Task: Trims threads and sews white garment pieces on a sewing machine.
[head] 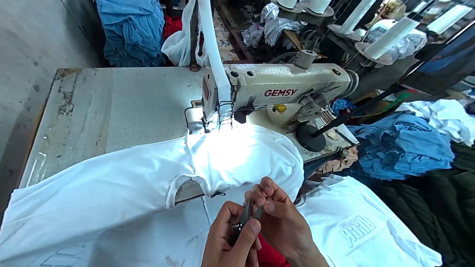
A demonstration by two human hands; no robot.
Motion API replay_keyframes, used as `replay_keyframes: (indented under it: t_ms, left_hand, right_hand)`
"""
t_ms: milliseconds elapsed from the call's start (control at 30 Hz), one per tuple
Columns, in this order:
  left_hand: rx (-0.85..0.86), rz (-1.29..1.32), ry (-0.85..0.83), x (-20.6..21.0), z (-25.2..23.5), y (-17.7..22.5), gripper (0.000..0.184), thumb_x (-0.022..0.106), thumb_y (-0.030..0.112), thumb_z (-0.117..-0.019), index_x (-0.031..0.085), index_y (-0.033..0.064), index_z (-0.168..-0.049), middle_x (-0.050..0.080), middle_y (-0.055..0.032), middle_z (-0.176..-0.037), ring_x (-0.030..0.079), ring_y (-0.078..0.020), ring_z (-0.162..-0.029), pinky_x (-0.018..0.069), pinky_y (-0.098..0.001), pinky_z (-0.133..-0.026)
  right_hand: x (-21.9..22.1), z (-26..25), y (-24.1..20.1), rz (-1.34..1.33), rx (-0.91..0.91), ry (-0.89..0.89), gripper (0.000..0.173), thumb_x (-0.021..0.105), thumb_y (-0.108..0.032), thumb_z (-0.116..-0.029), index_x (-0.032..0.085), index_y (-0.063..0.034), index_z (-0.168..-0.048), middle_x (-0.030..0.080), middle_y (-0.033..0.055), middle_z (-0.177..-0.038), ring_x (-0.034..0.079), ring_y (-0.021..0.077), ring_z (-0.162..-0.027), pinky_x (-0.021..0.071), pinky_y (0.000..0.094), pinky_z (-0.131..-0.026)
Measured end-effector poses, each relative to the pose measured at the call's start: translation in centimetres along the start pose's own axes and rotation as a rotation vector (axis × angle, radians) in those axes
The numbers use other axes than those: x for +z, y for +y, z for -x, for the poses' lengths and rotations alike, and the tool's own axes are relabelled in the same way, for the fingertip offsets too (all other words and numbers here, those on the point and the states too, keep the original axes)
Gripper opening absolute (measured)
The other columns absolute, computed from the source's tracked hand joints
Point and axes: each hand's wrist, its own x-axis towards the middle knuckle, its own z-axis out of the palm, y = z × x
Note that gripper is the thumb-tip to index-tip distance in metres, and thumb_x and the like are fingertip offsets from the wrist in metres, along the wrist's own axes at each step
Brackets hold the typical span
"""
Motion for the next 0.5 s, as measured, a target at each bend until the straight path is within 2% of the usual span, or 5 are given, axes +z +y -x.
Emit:
replay_keyframes:
  t_ms: [267, 500]
  left_hand:
    - [-0.063, -0.017, -0.003, -0.04, 0.12, 0.52, 0.011, 0.059, 0.016, -0.1042, 0.052, 0.0083, -0.109, 0.063, 0.0004, -0.077, 0.059, -0.0031, -0.053, 0.0501, -0.0173, -0.043]
    - [-0.116, 0.093, -0.040, -0.33, 0.08, 0.52, 0.010, 0.057, 0.017, -0.1050, 0.052, 0.0088, -0.108, 0.063, -0.0008, -0.077, 0.057, -0.0015, -0.052, 0.0473, -0.0148, -0.043]
  right_hand:
    - [-0.12, 0.10, 0.09, 0.017, 0.004, 0.011, 0.012, 0.067, -0.004, -0.0938, 0.066, -0.0108, -0.103, 0.069, 0.0039, -0.096, 0.068, 0.0128, -0.093, 0.0567, 0.0299, -0.087]
    - [-0.46, 0.12, 0.17, 0.042, -0.018, -0.004, 0.012, 0.066, -0.004, -0.0943, 0.065, -0.0107, -0.104, 0.069, 0.0039, -0.097, 0.068, 0.0130, -0.094, 0.0562, 0.0314, -0.089]
